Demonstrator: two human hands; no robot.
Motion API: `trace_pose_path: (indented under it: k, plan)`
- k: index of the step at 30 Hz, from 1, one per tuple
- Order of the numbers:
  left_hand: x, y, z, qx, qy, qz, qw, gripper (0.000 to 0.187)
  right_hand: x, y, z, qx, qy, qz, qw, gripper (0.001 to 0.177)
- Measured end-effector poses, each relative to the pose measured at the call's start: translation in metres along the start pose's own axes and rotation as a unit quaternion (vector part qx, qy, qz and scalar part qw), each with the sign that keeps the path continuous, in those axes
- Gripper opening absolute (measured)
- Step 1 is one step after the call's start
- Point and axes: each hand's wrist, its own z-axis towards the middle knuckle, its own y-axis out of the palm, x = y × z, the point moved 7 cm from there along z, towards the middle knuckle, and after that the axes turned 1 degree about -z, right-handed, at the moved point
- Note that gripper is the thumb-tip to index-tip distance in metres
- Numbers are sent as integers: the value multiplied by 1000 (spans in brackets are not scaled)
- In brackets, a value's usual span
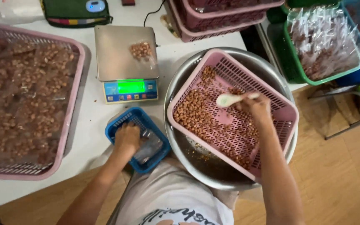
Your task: The person scoops roasted peanuts from a pink basket into small plastic bags using a white plastic spoon. Each bag is placed on a digital scale to measure the weight, then moved to a larger pink basket containing other filled bags. The process is repeated continuously throughout the clip.
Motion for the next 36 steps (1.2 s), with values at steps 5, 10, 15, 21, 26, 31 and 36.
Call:
trace_pose_path:
  k: [5,10,15,21,26,31,36]
  plan:
    - [4,-21,-16,-13,-14,-33,999,26,-61,9,16,101,-225,-342,907,7]
    - [3,-49,-35,-9,10,-75,997,28,-48,80,1,58,-352,-331,874,4]
    - [8,-92,-46,1,28,-124,992,40,-30,137,-50,-110,-312,-257,908,7]
    - [51,-142,-50,33,71,-646,759,10,-16,136,-78,-162,109,110,975,13]
    - [90,-134,-23,-42,65,-718,692,9,-83,101,-85,-124,68,103,985,9]
    - [128,-137,2,-59,110,-728,674,22,-161,67,-105,-90,-23,71,993,11]
    - [170,-155,-1,-25,201,-606,769,32,-205,61,-122,-82,-300,-193,930,8]
